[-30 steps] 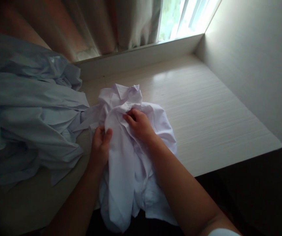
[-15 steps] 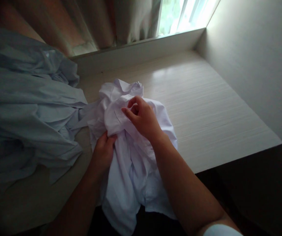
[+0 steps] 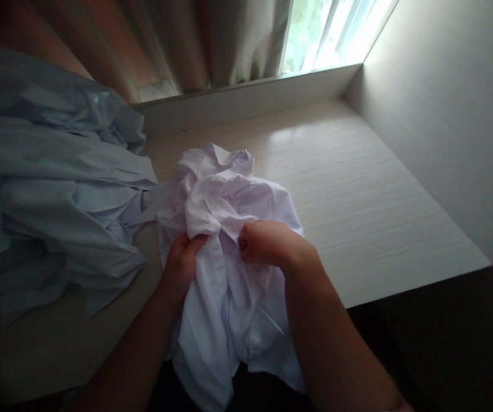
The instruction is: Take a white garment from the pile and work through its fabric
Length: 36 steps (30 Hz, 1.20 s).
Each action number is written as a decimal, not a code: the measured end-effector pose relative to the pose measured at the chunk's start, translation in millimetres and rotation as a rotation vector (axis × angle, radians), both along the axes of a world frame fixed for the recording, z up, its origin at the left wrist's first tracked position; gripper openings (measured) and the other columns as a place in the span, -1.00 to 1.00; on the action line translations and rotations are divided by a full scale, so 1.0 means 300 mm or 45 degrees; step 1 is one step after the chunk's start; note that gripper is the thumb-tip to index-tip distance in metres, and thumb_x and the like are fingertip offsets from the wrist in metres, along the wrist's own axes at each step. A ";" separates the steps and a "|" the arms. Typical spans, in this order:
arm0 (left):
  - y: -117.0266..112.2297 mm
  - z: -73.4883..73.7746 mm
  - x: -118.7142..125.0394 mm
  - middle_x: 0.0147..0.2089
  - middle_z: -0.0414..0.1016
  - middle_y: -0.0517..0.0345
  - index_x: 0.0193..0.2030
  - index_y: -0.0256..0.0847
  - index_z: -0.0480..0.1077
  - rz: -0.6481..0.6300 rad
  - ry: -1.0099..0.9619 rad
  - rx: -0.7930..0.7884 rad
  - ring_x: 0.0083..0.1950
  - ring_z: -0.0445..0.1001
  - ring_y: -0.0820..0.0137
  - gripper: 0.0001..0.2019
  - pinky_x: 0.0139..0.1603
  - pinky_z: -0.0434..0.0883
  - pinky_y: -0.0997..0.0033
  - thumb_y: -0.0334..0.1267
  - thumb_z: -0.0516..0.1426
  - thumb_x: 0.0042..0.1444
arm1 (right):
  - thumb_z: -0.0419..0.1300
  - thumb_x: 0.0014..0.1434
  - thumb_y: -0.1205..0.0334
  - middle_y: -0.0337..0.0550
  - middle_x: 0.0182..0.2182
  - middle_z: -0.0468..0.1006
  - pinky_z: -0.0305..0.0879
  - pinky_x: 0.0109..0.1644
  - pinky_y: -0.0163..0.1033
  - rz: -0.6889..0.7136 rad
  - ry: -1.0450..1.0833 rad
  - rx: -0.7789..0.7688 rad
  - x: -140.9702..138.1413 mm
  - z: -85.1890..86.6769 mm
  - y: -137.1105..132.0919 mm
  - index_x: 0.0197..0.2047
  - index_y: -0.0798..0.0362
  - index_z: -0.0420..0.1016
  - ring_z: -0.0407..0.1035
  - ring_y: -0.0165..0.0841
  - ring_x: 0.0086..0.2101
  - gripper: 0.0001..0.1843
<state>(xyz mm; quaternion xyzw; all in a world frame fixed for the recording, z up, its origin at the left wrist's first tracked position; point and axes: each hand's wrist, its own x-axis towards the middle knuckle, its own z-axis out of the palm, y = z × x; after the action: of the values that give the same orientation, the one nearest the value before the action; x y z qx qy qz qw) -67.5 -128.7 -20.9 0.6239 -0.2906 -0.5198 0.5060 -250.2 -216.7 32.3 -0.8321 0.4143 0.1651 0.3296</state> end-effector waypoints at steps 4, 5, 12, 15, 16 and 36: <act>-0.011 0.007 0.006 -0.37 0.55 0.11 -0.31 -0.28 0.58 0.055 -0.121 0.067 -0.34 0.45 0.32 -0.66 -0.30 0.34 0.40 0.01 0.26 0.05 | 0.38 0.01 -0.03 -0.16 -0.44 0.58 0.07 -0.39 -0.24 -0.049 0.059 -0.002 0.000 0.004 -0.009 -0.31 -0.03 0.67 0.31 -0.34 -0.49 -0.74; -0.012 0.009 0.007 -0.38 0.54 0.11 -0.32 -0.27 0.58 0.084 -0.154 0.097 -0.33 0.45 0.32 -0.66 -0.30 0.34 0.39 0.02 0.25 0.05 | 0.40 -0.03 -0.06 -0.16 -0.44 0.58 0.07 -0.39 -0.24 -0.057 0.081 0.007 0.000 0.002 -0.010 -0.31 -0.04 0.67 0.32 -0.34 -0.49 -0.70; 0.006 0.043 0.021 -0.39 0.51 0.13 -0.29 -0.26 0.56 0.004 0.058 0.107 -0.37 0.43 0.35 -0.67 -0.37 0.31 0.42 0.00 0.30 -0.04 | 0.35 0.02 0.04 -0.15 -0.42 0.61 0.08 -0.42 -0.25 -0.039 0.096 0.011 0.013 -0.017 -0.014 -0.31 -0.01 0.67 0.36 -0.35 -0.49 -0.77; 0.017 0.064 0.024 -0.42 0.47 0.17 -0.31 -0.26 0.53 -0.182 0.129 0.092 -0.43 0.38 0.41 -0.68 -0.41 0.28 0.45 -0.04 0.36 -0.08 | 0.38 -0.01 0.03 -0.15 -0.42 0.60 0.05 -0.43 -0.26 -0.009 0.103 -0.017 0.022 -0.028 -0.017 -0.31 0.00 0.67 0.33 -0.36 -0.49 -0.75; 0.018 0.067 0.025 -0.43 0.46 0.18 -0.32 -0.26 0.52 -0.210 0.113 0.091 -0.44 0.37 0.42 -0.68 -0.41 0.28 0.45 -0.05 0.38 -0.09 | 0.35 0.00 0.11 -0.15 -0.41 0.60 0.04 -0.43 -0.26 0.011 0.091 -0.022 0.024 -0.033 -0.019 -0.31 0.01 0.66 0.33 -0.37 -0.48 -0.81; -0.024 0.032 0.048 -0.36 0.59 0.07 -0.23 -0.29 0.57 0.128 0.202 0.043 -0.36 0.54 0.30 -0.54 -0.31 0.43 0.38 0.08 0.39 -0.09 | 0.26 0.01 0.30 -0.26 -0.54 0.49 -0.01 -0.45 -0.29 0.034 -0.166 0.012 0.007 -0.056 -0.046 -0.46 0.06 0.54 0.25 -0.44 -0.53 -0.94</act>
<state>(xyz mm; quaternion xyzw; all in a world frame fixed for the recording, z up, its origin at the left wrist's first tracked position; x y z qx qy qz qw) -53.3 -136.1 -11.4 0.6031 -0.2090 -0.5464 0.5423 -248.2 -230.5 15.5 -0.8451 0.3799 0.1170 0.3575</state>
